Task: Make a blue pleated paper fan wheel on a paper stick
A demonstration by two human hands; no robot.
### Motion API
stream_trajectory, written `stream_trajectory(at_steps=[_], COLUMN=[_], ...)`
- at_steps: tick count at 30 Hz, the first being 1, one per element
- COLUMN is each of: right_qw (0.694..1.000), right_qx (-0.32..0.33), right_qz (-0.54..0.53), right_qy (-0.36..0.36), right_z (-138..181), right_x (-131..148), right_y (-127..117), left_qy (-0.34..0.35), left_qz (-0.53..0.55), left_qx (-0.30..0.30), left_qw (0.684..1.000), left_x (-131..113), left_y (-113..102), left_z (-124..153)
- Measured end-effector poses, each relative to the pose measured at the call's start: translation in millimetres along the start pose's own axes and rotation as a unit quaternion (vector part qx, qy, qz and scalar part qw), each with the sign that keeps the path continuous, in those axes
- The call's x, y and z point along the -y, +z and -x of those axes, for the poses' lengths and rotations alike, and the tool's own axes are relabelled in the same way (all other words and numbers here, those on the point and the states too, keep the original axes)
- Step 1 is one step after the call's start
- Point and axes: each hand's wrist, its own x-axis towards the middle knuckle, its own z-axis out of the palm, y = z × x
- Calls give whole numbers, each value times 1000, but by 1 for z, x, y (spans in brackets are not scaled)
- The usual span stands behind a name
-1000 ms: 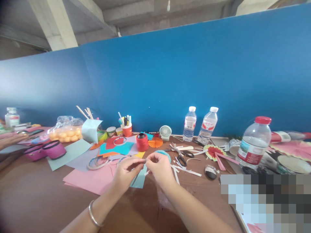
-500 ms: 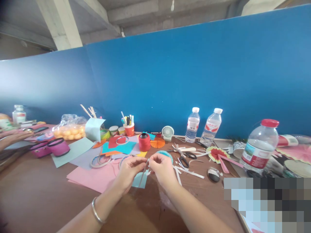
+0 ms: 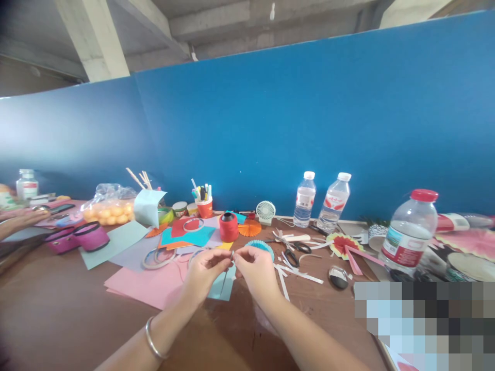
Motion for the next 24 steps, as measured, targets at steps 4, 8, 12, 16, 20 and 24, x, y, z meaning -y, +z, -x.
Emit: stream_trajectory(at_steps=[4,8,12,16,20,24], right_qw=[1000,1000,999,997,993,991], right_qx=[-2,1,-2,2,17,25], right_qz=[-7,-21,-46,-81,-113,-132], right_qy=[-1,-12,4,15,14,23], right_z=[1,2,3,4,3,1], right_x=[-1,1,3,4,3,1], right_y=[0,0,1,3,3,3], left_qy=[27,35,22,-4,-25,-78], left_qz=[-36,-45,-22,9,43,148], left_qx=[1,0,12,18,11,6], left_qw=[999,998,999,1000,999,986], left_x=[-3,-7,-9,-8,-5,-7], left_y=[-1,0,1,2,2,2], left_z=[1,3,4,4,3,3])
